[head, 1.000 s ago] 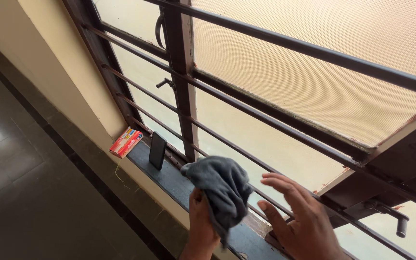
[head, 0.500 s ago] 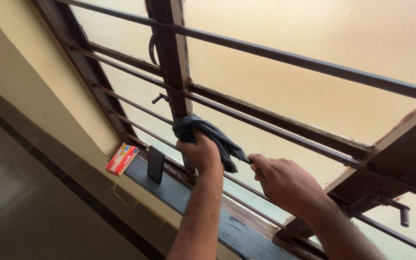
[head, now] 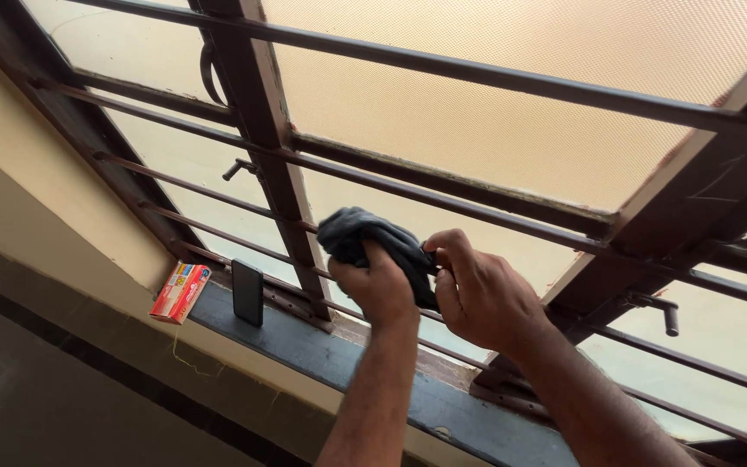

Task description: The person wipes a metal window frame and sill with a dark cloth. They move along the frame, cleaning horizontal and vertical bars, then dip the cloth in a bucket of water and continue wiping the sill.

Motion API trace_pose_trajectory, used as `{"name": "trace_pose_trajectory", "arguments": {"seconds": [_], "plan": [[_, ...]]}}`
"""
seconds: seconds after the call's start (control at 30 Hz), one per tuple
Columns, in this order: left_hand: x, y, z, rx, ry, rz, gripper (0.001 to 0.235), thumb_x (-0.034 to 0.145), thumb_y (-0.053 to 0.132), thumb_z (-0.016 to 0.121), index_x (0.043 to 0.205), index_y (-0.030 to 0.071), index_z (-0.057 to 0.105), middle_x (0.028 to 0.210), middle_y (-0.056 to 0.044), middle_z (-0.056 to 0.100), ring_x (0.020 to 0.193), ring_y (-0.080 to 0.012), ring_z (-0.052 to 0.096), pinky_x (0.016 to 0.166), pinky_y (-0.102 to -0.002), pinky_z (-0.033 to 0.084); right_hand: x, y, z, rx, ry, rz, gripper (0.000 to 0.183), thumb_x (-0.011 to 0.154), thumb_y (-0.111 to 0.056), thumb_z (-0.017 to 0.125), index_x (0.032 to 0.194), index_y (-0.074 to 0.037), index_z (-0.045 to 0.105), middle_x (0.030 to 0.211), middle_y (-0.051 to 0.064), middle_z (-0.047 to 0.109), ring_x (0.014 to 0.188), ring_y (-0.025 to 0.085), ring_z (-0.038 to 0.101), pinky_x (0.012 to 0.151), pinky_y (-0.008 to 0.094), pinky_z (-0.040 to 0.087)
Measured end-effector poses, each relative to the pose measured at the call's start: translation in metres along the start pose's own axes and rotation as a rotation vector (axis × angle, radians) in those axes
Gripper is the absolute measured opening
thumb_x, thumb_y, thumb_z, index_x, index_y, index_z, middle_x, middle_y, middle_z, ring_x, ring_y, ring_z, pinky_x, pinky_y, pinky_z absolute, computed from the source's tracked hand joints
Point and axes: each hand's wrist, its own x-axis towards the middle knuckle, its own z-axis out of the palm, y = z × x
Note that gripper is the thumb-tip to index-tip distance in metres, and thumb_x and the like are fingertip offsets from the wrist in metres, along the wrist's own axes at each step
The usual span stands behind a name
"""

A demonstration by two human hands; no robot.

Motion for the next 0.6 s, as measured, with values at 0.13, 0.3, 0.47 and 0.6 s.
{"name": "trace_pose_trajectory", "arguments": {"seconds": [0.13, 0.3, 0.47, 0.6], "plan": [[-0.060, -0.012, 0.001, -0.091, -0.110, -0.148, 0.042, 0.096, 0.020, 0.065, 0.127, -0.001, 0.047, 0.110, -0.011, 0.063, 0.095, -0.0188, 0.065, 0.075, -0.031, 0.058, -0.019, 0.002, -0.008, 0.091, 0.398, -0.400, 0.027, 0.086, 0.008, 0.048, 0.111, 0.001, 0.055, 0.096, 0.020, 0.069, 0.080, 0.031, 0.074, 0.068, 0.042, 0.061], [-0.099, -0.016, 0.015, 0.162, -0.158, 0.074, 0.046, 0.093, 0.019, 0.072, 0.125, -0.002, 0.045, 0.112, -0.012, 0.064, 0.100, -0.0190, 0.066, 0.085, -0.034, 0.057, -0.035, -0.023, -0.052, -0.116, 0.572, -0.570, 0.020, 0.090, 0.008, 0.055, 0.106, -0.002, 0.058, 0.097, 0.016, 0.066, 0.092, 0.030, 0.069, 0.083, 0.043, 0.058], [-0.095, -0.035, 0.031, 0.066, -0.078, 0.004, 0.053, 0.089, 0.020, 0.069, 0.127, -0.001, 0.039, 0.116, -0.015, 0.062, 0.104, -0.0245, 0.068, 0.089, -0.040, 0.061, -0.003, -0.035, -0.087, -0.344, 0.393, -0.472, 0.022, 0.094, -0.001, 0.062, 0.116, 0.002, 0.064, 0.111, 0.015, 0.064, 0.105, 0.030, 0.064, 0.092, 0.044, 0.054], [-0.059, -0.032, 0.030, 0.316, 0.145, 0.048, 0.056, 0.094, 0.023, 0.065, 0.134, -0.007, 0.040, 0.126, -0.023, 0.064, 0.111, -0.0308, 0.071, 0.096, -0.039, 0.058, 0.018, -0.028, -0.081, -0.513, 0.242, -0.389, 0.022, 0.094, -0.007, 0.061, 0.114, 0.000, 0.067, 0.105, 0.012, 0.064, 0.100, 0.028, 0.064, 0.094, 0.044, 0.054]]}}
